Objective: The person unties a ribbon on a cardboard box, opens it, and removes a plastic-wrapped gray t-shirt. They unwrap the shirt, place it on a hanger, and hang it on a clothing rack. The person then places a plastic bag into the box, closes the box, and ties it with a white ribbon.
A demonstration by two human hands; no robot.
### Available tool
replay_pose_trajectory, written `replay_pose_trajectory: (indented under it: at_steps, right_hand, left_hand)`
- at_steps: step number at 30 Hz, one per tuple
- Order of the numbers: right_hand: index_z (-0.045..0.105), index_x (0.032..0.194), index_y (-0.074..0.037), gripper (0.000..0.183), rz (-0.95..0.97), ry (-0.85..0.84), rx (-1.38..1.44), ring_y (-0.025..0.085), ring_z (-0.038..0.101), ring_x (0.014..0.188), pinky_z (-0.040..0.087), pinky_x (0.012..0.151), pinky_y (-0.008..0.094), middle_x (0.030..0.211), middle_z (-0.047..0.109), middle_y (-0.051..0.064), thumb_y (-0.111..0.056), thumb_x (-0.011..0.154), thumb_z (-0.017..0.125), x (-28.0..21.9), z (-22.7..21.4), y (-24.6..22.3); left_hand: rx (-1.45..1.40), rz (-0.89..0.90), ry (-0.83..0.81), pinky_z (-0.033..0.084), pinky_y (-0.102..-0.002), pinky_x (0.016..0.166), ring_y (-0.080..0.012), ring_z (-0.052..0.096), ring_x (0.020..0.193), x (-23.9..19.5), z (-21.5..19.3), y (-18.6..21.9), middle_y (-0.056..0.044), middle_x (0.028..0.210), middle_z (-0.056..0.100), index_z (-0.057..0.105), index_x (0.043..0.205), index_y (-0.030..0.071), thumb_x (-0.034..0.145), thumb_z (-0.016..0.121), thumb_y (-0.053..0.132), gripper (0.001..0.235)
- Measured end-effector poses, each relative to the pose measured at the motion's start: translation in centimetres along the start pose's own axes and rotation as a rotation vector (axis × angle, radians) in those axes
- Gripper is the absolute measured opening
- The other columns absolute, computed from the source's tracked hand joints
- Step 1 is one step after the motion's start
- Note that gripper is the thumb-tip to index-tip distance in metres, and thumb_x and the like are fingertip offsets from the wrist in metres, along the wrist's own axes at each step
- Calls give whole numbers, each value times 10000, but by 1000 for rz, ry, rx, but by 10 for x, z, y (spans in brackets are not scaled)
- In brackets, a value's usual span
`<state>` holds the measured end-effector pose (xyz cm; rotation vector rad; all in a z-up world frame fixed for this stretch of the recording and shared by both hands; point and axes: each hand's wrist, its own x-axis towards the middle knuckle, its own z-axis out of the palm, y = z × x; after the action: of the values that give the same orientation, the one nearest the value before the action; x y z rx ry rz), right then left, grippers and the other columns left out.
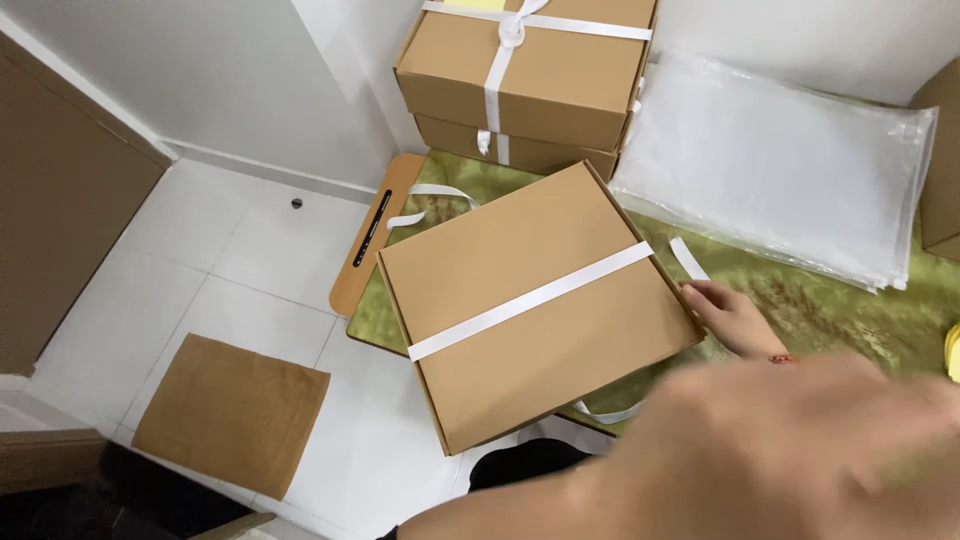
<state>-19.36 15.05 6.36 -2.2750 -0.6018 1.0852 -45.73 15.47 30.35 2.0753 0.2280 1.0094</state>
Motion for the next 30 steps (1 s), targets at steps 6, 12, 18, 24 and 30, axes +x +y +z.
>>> replay_pose_trajectory:
  at_steps: [6, 12, 18, 24, 30]
  right_hand:
    - [671, 1436, 74, 895, 102, -78, 88, 487, 621, 1318, 539, 1030, 602, 1425, 651, 353, -629, 891, 765, 7, 24, -3]
    - [473, 1542, 163, 1025, 196, -209, 260, 537, 494, 1428, 453, 1107, 683, 1551, 491, 418, -567, 879, 752, -26, 34, -48]
    - [613, 1403, 60, 749, 80, -180, 625, 486, 715, 1005, 594, 745, 655, 1245, 689, 315, -470, 912, 809, 56, 53, 41]
    - [745, 1277, 14, 508, -1, -199, 517, 416, 720, 903, 593, 669, 530, 1079, 722, 270, -387, 967, 782, 60, 33, 60]
    - [696, 1453, -48, 524, -5, -177, 572, 401, 746, 972, 610, 711, 565, 1201, 751, 284, -184, 948, 736, -10, -10, 22]
  left_hand:
    - [547, -237, -273, 573, -556, 965, -351, 598, 1360, -50, 31, -285, -33, 1421, 589, 710, 1227, 299, 977, 669, 283, 254]
    - [575, -678, -661, 53, -773, 1238, -459, 17, 1657, -86, 28, -305, -158, 1796, 102, 393, 1603, 494, 1071, 546, 487, 554]
    - [616, -624, -503, 3, -784, 1229, -441, 42, 1655, -74, 38, -300, -166, 1781, 160, 501, 1566, 365, 1099, 513, 436, 473]
    - [672, -469, -492, 87, -792, 1243, -402, 126, 1651, -22, 67, -354, -130, 1750, 247, 589, 1482, 325, 1090, 507, 473, 427]
    - [597, -464, -432, 181, -823, 1208, -384, 152, 1646, 55, 92, -400, -96, 1768, 219, 563, 1512, 264, 1092, 474, 554, 519]
